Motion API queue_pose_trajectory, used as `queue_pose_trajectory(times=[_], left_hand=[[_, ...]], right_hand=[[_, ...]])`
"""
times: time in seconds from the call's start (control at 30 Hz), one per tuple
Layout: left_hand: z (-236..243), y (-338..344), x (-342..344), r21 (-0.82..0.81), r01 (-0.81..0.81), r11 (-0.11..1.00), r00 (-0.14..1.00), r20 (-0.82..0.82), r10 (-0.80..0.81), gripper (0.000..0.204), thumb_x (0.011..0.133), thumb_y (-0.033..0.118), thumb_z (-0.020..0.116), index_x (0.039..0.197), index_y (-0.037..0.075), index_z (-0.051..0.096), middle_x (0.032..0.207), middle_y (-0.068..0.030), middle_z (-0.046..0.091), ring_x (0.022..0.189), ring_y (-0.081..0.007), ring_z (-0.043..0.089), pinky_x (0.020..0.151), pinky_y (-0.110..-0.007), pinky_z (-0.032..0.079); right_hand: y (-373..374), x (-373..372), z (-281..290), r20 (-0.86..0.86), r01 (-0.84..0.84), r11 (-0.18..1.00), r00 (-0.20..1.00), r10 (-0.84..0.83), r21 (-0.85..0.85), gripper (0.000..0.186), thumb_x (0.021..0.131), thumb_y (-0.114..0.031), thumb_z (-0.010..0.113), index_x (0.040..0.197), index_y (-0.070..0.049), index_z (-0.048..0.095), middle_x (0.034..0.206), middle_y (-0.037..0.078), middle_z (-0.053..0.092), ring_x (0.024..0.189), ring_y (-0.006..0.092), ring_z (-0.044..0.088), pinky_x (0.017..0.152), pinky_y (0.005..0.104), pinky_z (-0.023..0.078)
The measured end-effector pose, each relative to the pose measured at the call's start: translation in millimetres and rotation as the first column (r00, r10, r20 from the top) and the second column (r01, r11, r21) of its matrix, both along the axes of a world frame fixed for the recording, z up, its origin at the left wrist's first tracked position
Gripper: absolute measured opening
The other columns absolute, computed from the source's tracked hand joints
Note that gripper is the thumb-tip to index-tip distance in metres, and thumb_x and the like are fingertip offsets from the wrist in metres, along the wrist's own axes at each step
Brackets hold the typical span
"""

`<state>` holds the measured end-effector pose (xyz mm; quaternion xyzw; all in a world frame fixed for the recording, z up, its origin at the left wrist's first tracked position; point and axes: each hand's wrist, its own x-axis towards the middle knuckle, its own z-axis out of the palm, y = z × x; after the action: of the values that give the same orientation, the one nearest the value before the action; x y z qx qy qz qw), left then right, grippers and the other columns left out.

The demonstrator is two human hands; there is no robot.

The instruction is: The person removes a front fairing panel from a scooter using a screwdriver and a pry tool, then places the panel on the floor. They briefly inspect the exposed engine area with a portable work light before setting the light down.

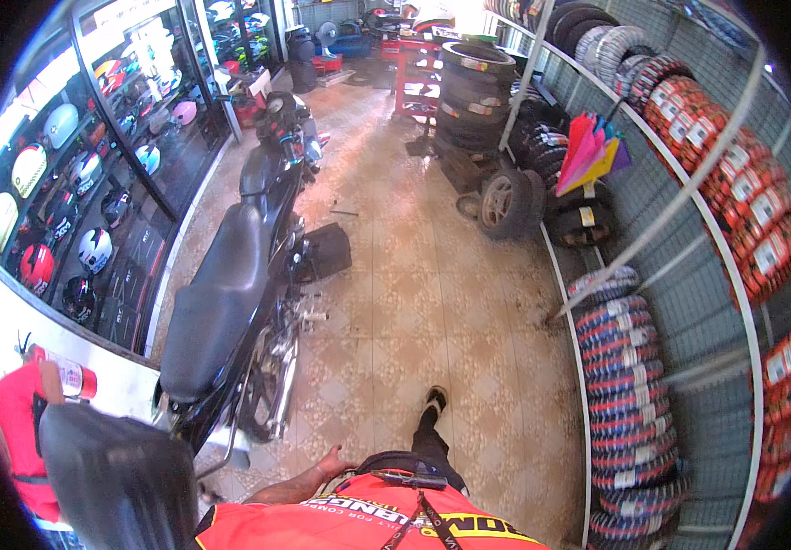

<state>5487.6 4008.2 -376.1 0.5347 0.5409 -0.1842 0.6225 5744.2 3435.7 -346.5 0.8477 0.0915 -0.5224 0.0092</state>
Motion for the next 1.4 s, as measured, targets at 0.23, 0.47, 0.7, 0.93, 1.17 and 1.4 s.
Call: queue_pose_trajectory(times=[0.23, 0.47, 0.7, 0.93, 1.17, 1.4], left_hand=[[27.6, 165.2, 215.8, 0.123, -0.038, 0.992, 0.998, -0.038, 0.043, 0.111, 0.074, 0.032, 0.088, 0.157, 0.006, 0.019, 0.123, -0.0263, 0.063, 0.11, -0.0325, 0.064, 0.093, -0.042, 0.053], [73.9, 345.5, 438.9, 0.283, 0.075, 0.956, 0.997, -0.043, -0.065, 0.109, 0.072, 0.038, 0.087, 0.155, 0.003, 0.026, 0.136, -0.0269, 0.058, 0.124, -0.0337, 0.06, 0.105, -0.04, 0.046], [15.1, 545.3, 577.8, 0.104, -0.149, 0.983, 0.987, 0.079, 0.142, 0.106, 0.075, 0.031, 0.089, 0.154, 0.006, 0.024, 0.101, -0.015, 0.066, 0.077, -0.0218, 0.064, 0.063, -0.037, 0.054], [10.9, 689.6, 679.2, 0.051, -0.131, 0.99, 0.99, -0.053, 0.133, 0.112, 0.073, 0.036, 0.09, 0.156, 0.008, 0.02, 0.085, -0.0107, 0.066, 0.065, -0.0165, 0.06, 0.055, -0.034, 0.052], [-2.7, 844.1, 814.7, -0.039, -0.525, 0.85, 0.85, 0.034, 0.526, 0.112, 0.072, 0.026, 0.09, 0.154, 0.0, 0.019, 0.097, -0.0133, 0.067, 0.074, -0.0173, 0.064, 0.062, -0.033, 0.053], [13.0, 1051.2, 980.4, 0.396, -0.254, 0.882, 0.966, 0.066, 0.249, 0.112, 0.075, 0.029, 0.088, 0.155, -0.001, 0.016, 0.114, -0.022, 0.07, 0.102, -0.0283, 0.069, 0.09, -0.035, 0.055]], right_hand=[[332.6, 385.0, -32.3, 0.295, -0.157, 0.987, 0.945, 0.137, 0.044, 0.04, 0.084, -0.042, 0.069, 0.106, -0.009, 0.076, 0.11, 0.017, 0.072, 0.101, 0.0354, 0.07, 0.087, 0.0445, 0.054], [787.2, 688.9, 177.6, 0.441, -0.301, 0.554, 0.887, -0.136, 0.776, 0.031, 0.08, -0.024, 0.078, 0.101, -0.003, 0.073, 0.092, 0.015, 0.075, 0.084, 0.0236, 0.072, 0.075, 0.0365, 0.055], [907.3, 775.9, 139.3, 0.402, -0.226, 0.618, 0.901, -0.161, 0.753, 0.025, 0.081, -0.019, 0.076, 0.1, -0.003, 0.074, 0.089, 0.015, 0.074, 0.082, 0.0188, 0.07, 0.076, 0.0354, 0.055], [822.6, 843.1, 8.0, 0.23, -0.137, 0.967, 0.969, 0.086, 0.215, 0.036, 0.075, -0.039, 0.077, 0.102, -0.014, 0.078, 0.1, 0.013, 0.075, 0.092, 0.0286, 0.072, 0.081, 0.0427, 0.056], [1018.0, 1071.8, -90.2, 0.288, -0.522, 0.842, 0.834, 0.471, 0.135, 0.04, 0.079, -0.032, 0.075, 0.113, -0.011, 0.073, 0.112, 0.018, 0.072, 0.106, 0.0301, 0.068, 0.089, 0.043, 0.054], [1534.6, 1276.8, 140.7, 0.571, -0.496, 0.39, 0.815, -0.1, 0.776, 0.028, 0.086, -0.024, 0.075, 0.093, 0.001, 0.065, 0.083, 0.017, 0.07, 0.077, 0.0233, 0.067, 0.071, 0.0407, 0.051]])
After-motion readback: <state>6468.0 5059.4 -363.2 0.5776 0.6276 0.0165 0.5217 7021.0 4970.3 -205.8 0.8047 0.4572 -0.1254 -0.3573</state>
